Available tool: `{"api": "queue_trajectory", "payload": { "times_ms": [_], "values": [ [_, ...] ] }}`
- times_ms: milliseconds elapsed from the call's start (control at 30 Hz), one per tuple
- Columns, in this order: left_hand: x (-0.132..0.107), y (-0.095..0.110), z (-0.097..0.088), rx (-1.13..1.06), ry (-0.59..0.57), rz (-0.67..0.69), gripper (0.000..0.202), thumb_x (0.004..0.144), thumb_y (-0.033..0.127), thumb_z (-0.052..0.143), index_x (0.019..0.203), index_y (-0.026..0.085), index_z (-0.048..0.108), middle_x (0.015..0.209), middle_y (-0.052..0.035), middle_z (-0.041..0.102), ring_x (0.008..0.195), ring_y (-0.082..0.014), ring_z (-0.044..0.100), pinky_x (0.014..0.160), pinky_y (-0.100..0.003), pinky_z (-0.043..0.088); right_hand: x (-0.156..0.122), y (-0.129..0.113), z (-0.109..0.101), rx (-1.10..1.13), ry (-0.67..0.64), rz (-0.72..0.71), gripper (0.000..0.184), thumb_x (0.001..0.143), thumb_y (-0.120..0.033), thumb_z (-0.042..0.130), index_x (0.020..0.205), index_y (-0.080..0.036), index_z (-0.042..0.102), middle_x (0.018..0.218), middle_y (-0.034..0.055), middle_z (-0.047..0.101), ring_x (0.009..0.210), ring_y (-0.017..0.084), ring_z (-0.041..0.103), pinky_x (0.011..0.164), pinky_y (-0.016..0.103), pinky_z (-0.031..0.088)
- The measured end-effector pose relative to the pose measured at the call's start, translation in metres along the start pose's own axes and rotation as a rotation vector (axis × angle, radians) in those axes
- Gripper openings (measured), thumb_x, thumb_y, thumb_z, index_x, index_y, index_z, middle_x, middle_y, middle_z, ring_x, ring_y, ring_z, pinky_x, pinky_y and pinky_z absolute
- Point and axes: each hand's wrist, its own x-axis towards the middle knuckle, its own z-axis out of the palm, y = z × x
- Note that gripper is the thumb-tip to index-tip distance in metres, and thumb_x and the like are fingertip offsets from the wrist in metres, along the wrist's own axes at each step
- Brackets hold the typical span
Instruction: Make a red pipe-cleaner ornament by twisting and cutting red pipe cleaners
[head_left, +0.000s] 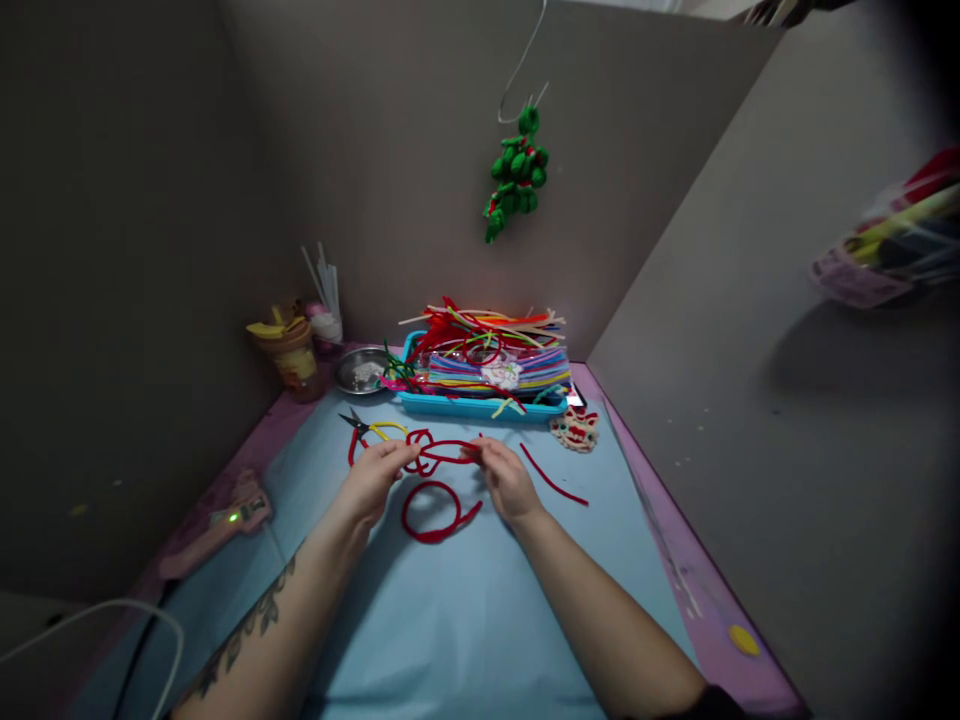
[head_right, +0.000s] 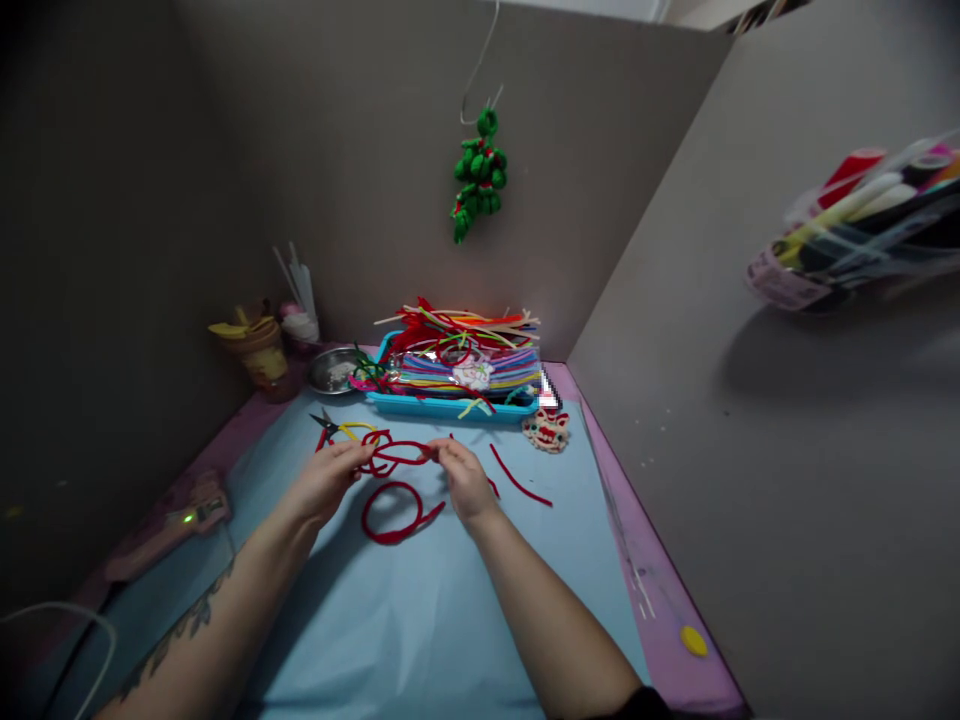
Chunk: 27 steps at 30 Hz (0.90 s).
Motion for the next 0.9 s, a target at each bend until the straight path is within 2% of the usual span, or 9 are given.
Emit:
{"api": "queue_trajectory", "payload": {
  "times_ms": [67,167,267,367,467,567,633,733,900],
  "values": [
    [0.0,0.004,-0.003,0.147,-0.028,0.105,0.024,0.062,0.031,0.079,0.053,0.016,0.063,0.054,0.0001,0.056,0.054,-0.0117,0.046,0.054,-0.023,0.032,0.001,-0.004,-0.002,0.084,-0.005,0.022,0.045,0.083,-0.06,0.052,0.087,-0.019,0.071,0.084,0.0077,0.071,0.083,0.022,0.065,0.081,0.037,0.048],
    [-0.002,0.007,-0.004,0.388,-0.07,0.23,0.019,0.063,0.029,0.077,0.054,0.018,0.064,0.06,-0.0006,0.058,0.06,-0.0144,0.049,0.057,-0.023,0.034,-0.001,-0.012,0.0,0.008,-0.137,0.087,0.053,0.081,-0.067,0.052,0.088,-0.018,0.071,0.083,0.0082,0.071,0.078,0.021,0.065,0.074,0.034,0.048],
    [-0.004,0.005,-0.003,0.579,-0.152,0.329,0.015,0.065,0.028,0.075,0.057,0.019,0.065,0.065,-0.0016,0.06,0.066,-0.0173,0.053,0.061,-0.024,0.037,-0.007,-0.016,0.007,-0.127,-0.254,0.145,0.041,0.073,-0.055,0.07,0.087,-0.017,0.072,0.077,0.004,0.07,0.07,0.016,0.062,0.068,0.029,0.047],
    [-0.005,0.001,-0.001,0.659,-0.234,0.38,0.011,0.067,0.029,0.073,0.064,0.02,0.068,0.071,-0.0031,0.063,0.073,-0.0195,0.057,0.067,-0.026,0.04,-0.012,-0.014,0.016,-0.15,-0.29,0.21,0.03,0.071,-0.045,0.074,0.078,-0.016,0.07,0.066,0.0003,0.066,0.058,0.012,0.056,0.059,0.024,0.043],
    [-0.004,-0.001,-0.001,0.689,-0.076,0.462,0.013,0.071,0.029,0.069,0.08,0.02,0.069,0.087,-0.0048,0.066,0.081,-0.0206,0.058,0.069,-0.028,0.042,-0.012,-0.008,0.021,-0.12,-0.199,0.235,0.026,0.071,-0.041,0.073,0.071,-0.016,0.068,0.061,-0.0015,0.062,0.052,0.01,0.051,0.053,0.022,0.039],
    [-0.003,-0.001,-0.003,0.74,0.07,0.547,0.012,0.077,0.031,0.062,0.077,0.02,0.065,0.083,-0.0044,0.065,0.078,-0.0198,0.057,0.069,-0.029,0.043,-0.008,-0.006,0.021,-0.073,-0.075,0.192,0.022,0.07,-0.038,0.072,0.069,-0.017,0.067,0.061,-0.0015,0.063,0.055,0.011,0.053,0.057,0.023,0.041],
    [-0.003,-0.001,-0.002,0.764,0.011,0.557,0.015,0.08,0.032,0.06,0.073,0.019,0.065,0.075,-0.0035,0.065,0.073,-0.0188,0.058,0.069,-0.03,0.044,-0.006,-0.008,0.021,-0.075,-0.018,0.149,0.02,0.07,-0.037,0.071,0.066,-0.017,0.066,0.061,-0.0013,0.062,0.057,0.012,0.054,0.06,0.024,0.043],
    [-0.006,-0.004,0.002,0.763,-0.067,0.579,0.016,0.081,0.032,0.061,0.08,0.02,0.071,0.082,-0.0054,0.068,0.079,-0.02,0.061,0.072,-0.03,0.045,-0.006,-0.013,0.021,-0.118,0.027,0.086,0.019,0.071,-0.035,0.069,0.066,-0.018,0.065,0.061,-0.0015,0.062,0.058,0.012,0.054,0.061,0.025,0.044],
    [-0.009,-0.015,0.015,0.653,-0.043,0.541,0.017,0.076,0.032,0.066,0.082,0.019,0.074,0.089,-0.0074,0.066,0.088,-0.0221,0.06,0.081,-0.033,0.045,-0.014,-0.017,0.028,-0.235,0.058,-0.032,0.017,0.076,-0.034,0.065,0.07,-0.018,0.064,0.063,-0.0018,0.061,0.06,0.013,0.054,0.06,0.024,0.044]
  ]
}}
